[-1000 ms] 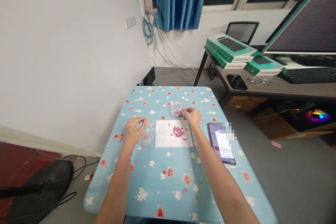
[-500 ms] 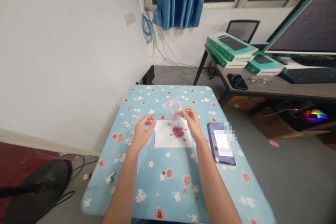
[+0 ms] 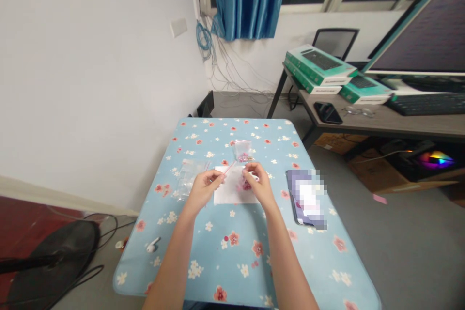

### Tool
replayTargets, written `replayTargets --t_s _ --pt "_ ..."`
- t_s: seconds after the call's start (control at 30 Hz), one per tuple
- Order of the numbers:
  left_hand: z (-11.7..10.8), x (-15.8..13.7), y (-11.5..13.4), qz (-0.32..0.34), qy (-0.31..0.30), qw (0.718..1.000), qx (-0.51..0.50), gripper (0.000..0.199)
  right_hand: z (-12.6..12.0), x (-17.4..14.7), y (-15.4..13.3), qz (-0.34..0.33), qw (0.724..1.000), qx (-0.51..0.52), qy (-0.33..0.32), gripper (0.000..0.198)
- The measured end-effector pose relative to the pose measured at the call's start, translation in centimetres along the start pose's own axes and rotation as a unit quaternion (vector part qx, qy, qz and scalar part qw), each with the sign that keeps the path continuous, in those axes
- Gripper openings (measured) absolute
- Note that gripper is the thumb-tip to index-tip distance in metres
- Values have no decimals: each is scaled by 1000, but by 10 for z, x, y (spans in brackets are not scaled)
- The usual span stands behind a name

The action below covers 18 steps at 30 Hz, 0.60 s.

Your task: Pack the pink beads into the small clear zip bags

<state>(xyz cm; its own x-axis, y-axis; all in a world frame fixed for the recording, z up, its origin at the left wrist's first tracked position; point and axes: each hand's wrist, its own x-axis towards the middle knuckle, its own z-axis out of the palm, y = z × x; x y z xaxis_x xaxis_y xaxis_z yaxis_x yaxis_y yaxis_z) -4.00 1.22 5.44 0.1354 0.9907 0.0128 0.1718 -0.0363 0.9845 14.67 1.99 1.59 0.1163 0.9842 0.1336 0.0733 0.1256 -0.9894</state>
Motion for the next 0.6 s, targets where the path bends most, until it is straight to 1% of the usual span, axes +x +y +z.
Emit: replayTargets --t_s 0.07,0.1,0.2,0.33,0.43,0.5,0.6 --pt "1 -2 -1 15 16 1000 15 25 0 -4 -7 -47 995 -78 42 16" --pt "2 -4 0 25 23 999 31 23 0 -8 -12 -62 992 -102 41 16" --pt "4 -10 6 69 38 991 106 17 3 -20 -29 -87 987 -134 0 23" --pt "11 -18 19 143 28 964 222 12 8 -30 -44 -73 984 -159 -39 23" --pt "16 -22 22 186 41 933 306 14 10 -32 -44 -60 983 -172 -38 22" --pt "19 -24 20 207 47 916 340 15 10 -32 -41 -54 983 -174 -29 23" --pt "21 -27 16 229 53 901 364 16 10 -32 -38 -45 982 -180 -23 22"
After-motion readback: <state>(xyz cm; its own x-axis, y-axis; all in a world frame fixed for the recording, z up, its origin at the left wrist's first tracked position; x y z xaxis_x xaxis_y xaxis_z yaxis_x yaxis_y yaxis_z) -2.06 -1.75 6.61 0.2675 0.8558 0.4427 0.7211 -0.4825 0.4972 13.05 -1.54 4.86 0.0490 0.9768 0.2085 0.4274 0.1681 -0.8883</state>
